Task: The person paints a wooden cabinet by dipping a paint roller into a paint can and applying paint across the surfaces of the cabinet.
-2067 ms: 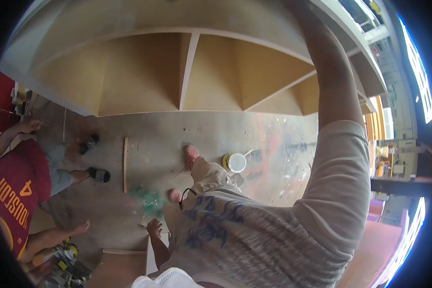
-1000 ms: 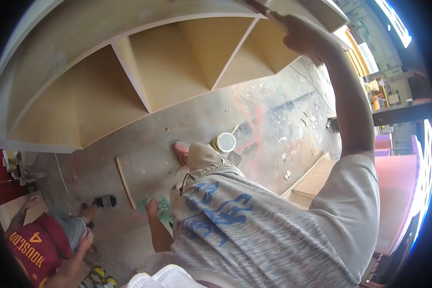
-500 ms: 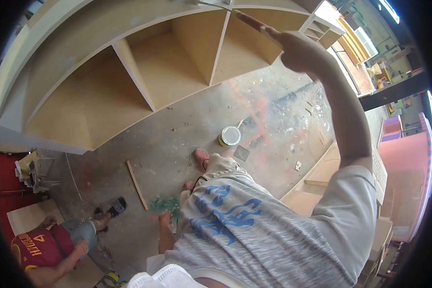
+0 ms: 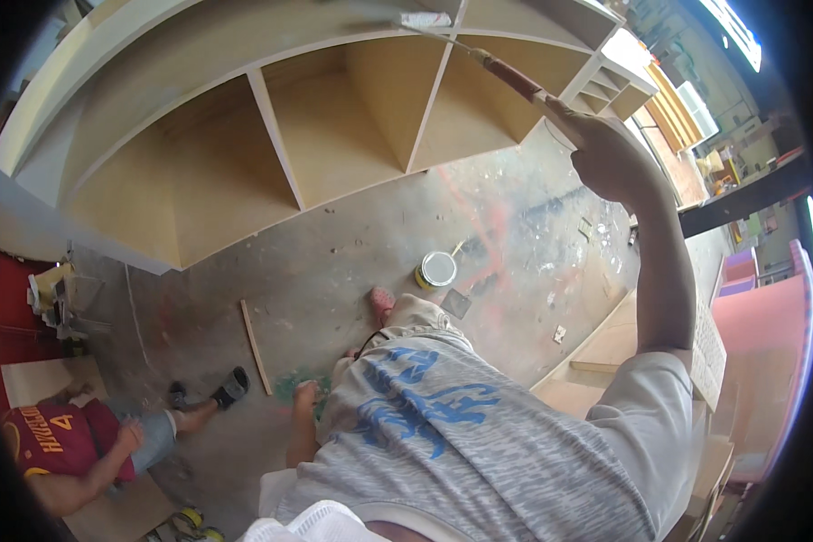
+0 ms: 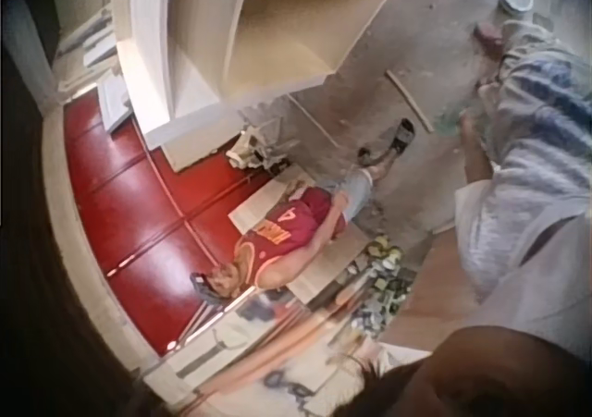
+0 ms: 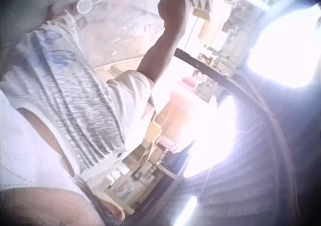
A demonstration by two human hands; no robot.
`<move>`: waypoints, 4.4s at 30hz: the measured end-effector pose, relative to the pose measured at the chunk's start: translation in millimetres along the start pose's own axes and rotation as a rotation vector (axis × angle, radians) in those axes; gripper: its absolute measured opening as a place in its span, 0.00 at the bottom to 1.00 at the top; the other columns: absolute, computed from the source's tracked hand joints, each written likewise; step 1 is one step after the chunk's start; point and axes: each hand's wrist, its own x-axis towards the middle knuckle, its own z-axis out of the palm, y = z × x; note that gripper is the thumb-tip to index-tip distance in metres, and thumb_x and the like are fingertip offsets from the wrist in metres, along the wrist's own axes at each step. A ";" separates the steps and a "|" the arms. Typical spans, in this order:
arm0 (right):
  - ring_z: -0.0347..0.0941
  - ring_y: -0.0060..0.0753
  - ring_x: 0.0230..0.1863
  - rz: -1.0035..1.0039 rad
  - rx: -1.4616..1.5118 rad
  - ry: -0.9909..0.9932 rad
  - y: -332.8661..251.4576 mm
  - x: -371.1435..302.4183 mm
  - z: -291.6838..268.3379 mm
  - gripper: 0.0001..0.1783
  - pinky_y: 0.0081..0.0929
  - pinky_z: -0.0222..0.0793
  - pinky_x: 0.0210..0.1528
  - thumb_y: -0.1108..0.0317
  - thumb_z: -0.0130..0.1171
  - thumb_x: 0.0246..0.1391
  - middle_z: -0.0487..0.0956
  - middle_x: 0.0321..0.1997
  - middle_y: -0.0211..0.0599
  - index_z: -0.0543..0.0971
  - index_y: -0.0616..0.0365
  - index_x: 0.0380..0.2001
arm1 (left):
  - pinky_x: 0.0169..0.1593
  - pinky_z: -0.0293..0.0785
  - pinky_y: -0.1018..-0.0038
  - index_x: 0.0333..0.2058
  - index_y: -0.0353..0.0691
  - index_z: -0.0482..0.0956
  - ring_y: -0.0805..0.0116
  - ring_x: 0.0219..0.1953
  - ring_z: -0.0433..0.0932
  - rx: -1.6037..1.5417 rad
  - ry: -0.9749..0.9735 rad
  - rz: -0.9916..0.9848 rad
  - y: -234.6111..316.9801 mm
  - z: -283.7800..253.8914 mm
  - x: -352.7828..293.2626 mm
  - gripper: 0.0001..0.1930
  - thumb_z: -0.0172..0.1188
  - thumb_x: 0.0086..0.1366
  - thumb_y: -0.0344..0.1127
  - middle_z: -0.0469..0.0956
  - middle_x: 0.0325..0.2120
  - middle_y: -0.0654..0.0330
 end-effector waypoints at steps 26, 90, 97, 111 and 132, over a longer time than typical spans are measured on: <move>0.70 0.47 0.39 -0.629 -0.407 0.282 -198.2 626.7 53.3 0.34 0.36 0.65 0.41 0.74 0.49 0.31 0.72 0.36 0.53 0.61 0.59 0.51 | 0.18 0.57 0.77 0.43 0.35 0.67 0.66 0.24 0.73 -0.691 0.344 -0.558 10.6 66.2 -22.7 0.20 0.53 0.53 0.38 0.73 0.29 0.56; 0.73 0.46 0.22 -0.305 -0.121 0.068 -265.9 385.0 44.8 0.15 0.38 0.68 0.21 0.76 0.47 0.30 0.73 0.19 0.53 0.71 0.71 0.28 | 0.18 0.62 0.72 0.31 0.39 0.72 0.68 0.17 0.70 -0.440 0.232 -0.225 -72.9 2.9 18.4 0.14 0.51 0.53 0.44 0.72 0.21 0.63; 0.72 0.44 0.20 -0.824 -0.306 0.024 -301.0 581.7 28.9 0.09 0.37 0.68 0.23 0.73 0.47 0.31 0.72 0.16 0.53 0.74 0.69 0.18 | 0.31 0.61 0.64 0.45 0.41 0.65 0.62 0.34 0.71 -0.759 0.313 -0.608 -49.8 38.4 -33.7 0.22 0.50 0.55 0.47 0.71 0.37 0.56; 0.69 0.37 0.15 -0.704 -0.473 -0.088 -338.4 588.2 14.0 0.18 0.32 0.64 0.21 0.74 0.51 0.28 0.72 0.16 0.49 0.74 0.65 0.31 | 0.30 0.72 0.76 0.41 0.27 0.67 0.65 0.27 0.73 -0.640 0.341 -0.234 24.9 49.3 29.1 0.20 0.55 0.52 0.35 0.72 0.34 0.51; 0.67 0.45 0.22 -0.151 0.027 0.029 -121.1 -14.5 3.0 0.32 0.26 0.63 0.30 0.77 0.52 0.42 0.72 0.30 0.54 0.58 0.52 0.54 | 0.27 0.68 0.74 0.35 0.28 0.72 0.68 0.25 0.73 0.063 -0.001 -0.049 8.6 -101.6 81.4 0.17 0.53 0.50 0.37 0.74 0.25 0.56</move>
